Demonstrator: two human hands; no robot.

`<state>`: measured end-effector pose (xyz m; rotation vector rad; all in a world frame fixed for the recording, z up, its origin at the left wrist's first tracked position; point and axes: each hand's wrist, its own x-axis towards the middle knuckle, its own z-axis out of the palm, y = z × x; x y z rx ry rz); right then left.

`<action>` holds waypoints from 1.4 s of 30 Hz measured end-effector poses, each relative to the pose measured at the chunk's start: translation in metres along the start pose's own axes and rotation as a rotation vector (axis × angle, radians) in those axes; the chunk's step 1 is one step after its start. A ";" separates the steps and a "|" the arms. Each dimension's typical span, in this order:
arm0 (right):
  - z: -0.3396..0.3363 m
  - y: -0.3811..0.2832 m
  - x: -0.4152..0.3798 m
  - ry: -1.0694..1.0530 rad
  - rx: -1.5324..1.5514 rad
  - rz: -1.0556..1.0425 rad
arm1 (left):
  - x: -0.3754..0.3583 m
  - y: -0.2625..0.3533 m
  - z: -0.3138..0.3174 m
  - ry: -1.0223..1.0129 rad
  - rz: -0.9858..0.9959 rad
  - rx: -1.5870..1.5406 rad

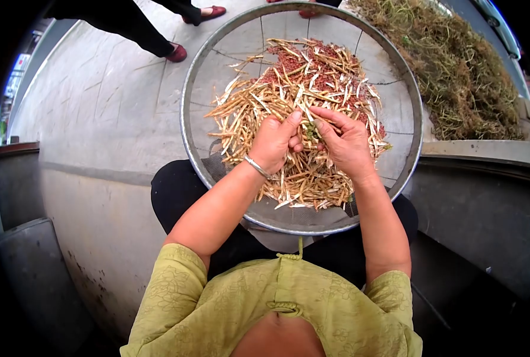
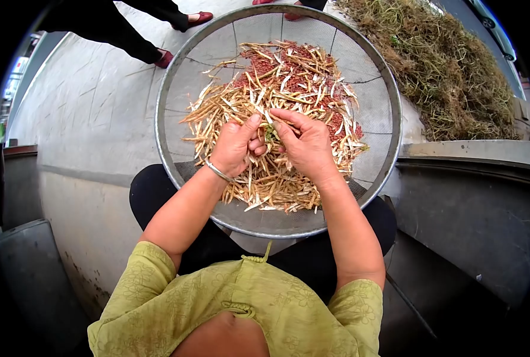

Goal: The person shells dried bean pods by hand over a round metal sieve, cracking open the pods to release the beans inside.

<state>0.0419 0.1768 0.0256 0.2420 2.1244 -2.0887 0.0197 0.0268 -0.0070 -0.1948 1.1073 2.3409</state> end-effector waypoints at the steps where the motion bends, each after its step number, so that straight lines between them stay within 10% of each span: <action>1: 0.004 -0.003 -0.001 0.030 -0.025 -0.028 | -0.002 0.002 0.004 0.014 -0.017 -0.022; 9: 0.013 0.011 0.004 0.033 -0.248 -0.520 | -0.003 0.007 0.006 0.033 -0.054 0.036; 14: 0.011 -0.005 -0.011 -0.014 -0.086 -0.127 | 0.000 0.006 -0.001 0.065 -0.013 -0.014; 23: 0.021 0.011 -0.003 0.258 -0.416 -0.530 | -0.004 0.003 0.008 0.025 -0.033 0.048; 42: -0.012 -0.001 0.003 0.295 0.180 -0.159 | -0.001 0.011 0.005 -0.089 -0.005 0.029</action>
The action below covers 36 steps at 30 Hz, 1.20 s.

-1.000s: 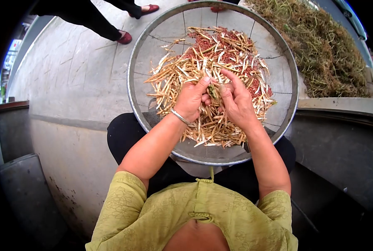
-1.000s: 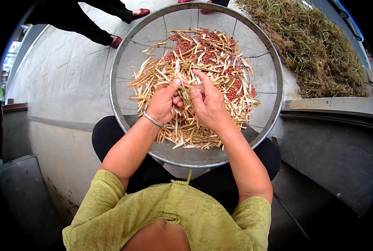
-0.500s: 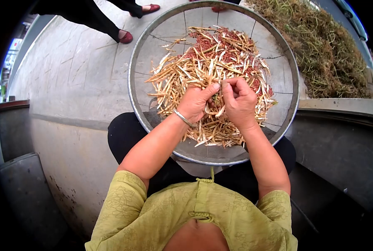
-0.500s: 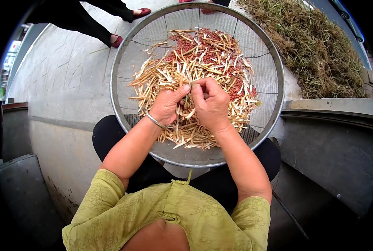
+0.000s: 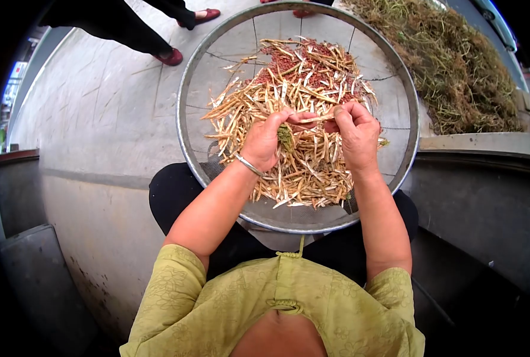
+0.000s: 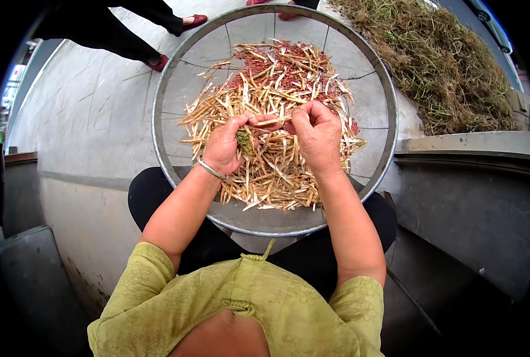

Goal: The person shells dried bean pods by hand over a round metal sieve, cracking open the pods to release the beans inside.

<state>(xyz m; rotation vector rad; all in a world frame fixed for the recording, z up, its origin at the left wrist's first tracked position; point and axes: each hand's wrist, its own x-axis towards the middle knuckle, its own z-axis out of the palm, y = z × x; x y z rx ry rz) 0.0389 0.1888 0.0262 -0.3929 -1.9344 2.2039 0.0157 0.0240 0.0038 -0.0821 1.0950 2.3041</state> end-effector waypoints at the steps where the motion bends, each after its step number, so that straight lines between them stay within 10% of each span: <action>1: -0.002 -0.001 0.001 -0.042 -0.025 0.035 | 0.001 -0.004 -0.001 -0.035 0.033 -0.036; 12: -0.011 -0.003 0.002 -0.307 -0.320 0.238 | 0.001 -0.014 -0.002 -0.110 0.237 0.680; 36: 0.001 0.004 -0.005 -0.274 -0.306 0.047 | -0.001 -0.007 0.001 0.156 0.194 0.642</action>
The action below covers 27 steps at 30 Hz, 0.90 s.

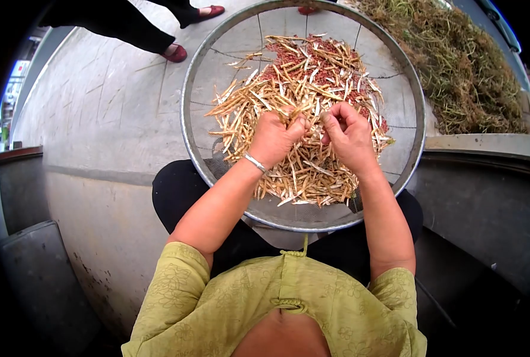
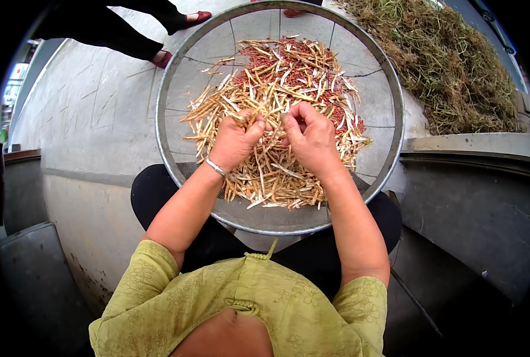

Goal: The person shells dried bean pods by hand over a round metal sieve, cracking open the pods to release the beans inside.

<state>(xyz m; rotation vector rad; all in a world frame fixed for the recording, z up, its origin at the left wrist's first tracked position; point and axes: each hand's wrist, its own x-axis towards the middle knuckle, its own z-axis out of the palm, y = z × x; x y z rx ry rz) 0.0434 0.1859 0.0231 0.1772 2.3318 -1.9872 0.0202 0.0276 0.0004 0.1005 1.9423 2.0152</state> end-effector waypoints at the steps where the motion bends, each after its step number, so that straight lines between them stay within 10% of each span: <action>1: -0.001 -0.003 -0.001 0.047 -0.100 -0.056 | 0.000 0.001 -0.004 0.007 0.005 0.056; 12: -0.006 -0.001 0.000 0.144 -0.319 -0.244 | 0.004 -0.007 -0.006 0.017 -0.031 -0.217; 17: 0.002 -0.001 0.001 -0.025 0.100 -0.060 | 0.003 -0.005 -0.004 0.015 0.134 -0.003; 27: 0.007 0.002 -0.004 -0.069 0.060 -0.148 | 0.003 -0.003 -0.013 -0.024 -0.134 -0.578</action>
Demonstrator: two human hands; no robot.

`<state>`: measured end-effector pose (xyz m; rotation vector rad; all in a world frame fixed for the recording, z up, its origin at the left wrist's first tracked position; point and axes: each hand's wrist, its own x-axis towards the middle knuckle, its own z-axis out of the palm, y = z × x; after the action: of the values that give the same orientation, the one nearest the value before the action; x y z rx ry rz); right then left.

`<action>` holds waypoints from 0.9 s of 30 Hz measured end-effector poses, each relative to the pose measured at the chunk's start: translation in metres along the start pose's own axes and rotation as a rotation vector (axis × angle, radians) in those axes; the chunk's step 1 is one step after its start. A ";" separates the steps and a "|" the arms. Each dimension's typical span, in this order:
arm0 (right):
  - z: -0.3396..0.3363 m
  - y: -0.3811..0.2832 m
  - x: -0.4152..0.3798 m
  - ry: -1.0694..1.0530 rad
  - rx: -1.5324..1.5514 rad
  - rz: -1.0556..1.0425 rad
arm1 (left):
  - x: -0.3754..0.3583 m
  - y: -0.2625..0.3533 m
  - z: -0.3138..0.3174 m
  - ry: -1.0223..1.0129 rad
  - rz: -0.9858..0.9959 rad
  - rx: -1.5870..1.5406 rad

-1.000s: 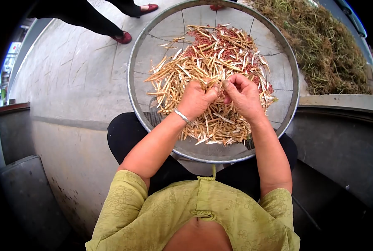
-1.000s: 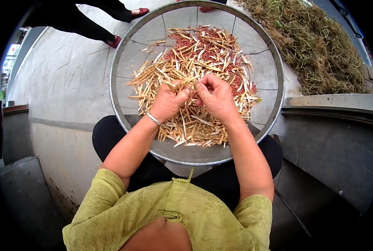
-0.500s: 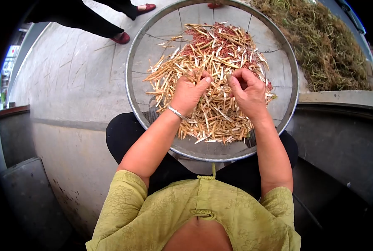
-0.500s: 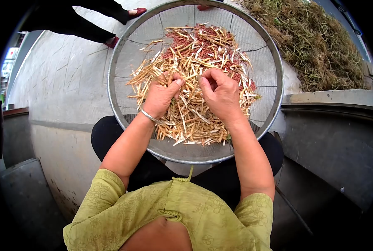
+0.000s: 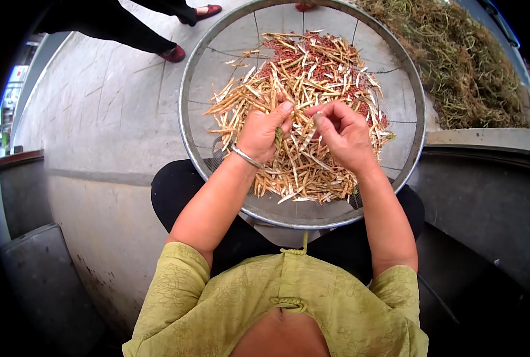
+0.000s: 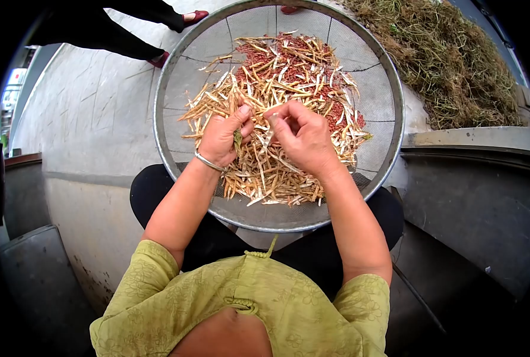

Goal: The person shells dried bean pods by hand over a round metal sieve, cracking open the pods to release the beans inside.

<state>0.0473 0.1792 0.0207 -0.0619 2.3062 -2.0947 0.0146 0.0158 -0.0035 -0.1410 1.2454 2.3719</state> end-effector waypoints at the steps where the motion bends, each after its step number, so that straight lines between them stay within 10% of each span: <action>1: -0.001 -0.004 0.000 0.000 0.000 0.000 | -0.001 0.000 0.001 0.002 -0.018 -0.009; 17: -0.005 -0.005 0.015 0.078 0.020 0.095 | -0.002 -0.004 0.004 -0.131 -0.060 0.313; 27: -0.007 0.025 0.001 -0.152 -0.955 -0.054 | 0.004 0.001 -0.007 0.003 -0.022 -0.007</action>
<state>0.0461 0.1888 -0.0036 -0.2814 2.9505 -0.7792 0.0096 0.0106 -0.0081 -0.1598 1.2308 2.3588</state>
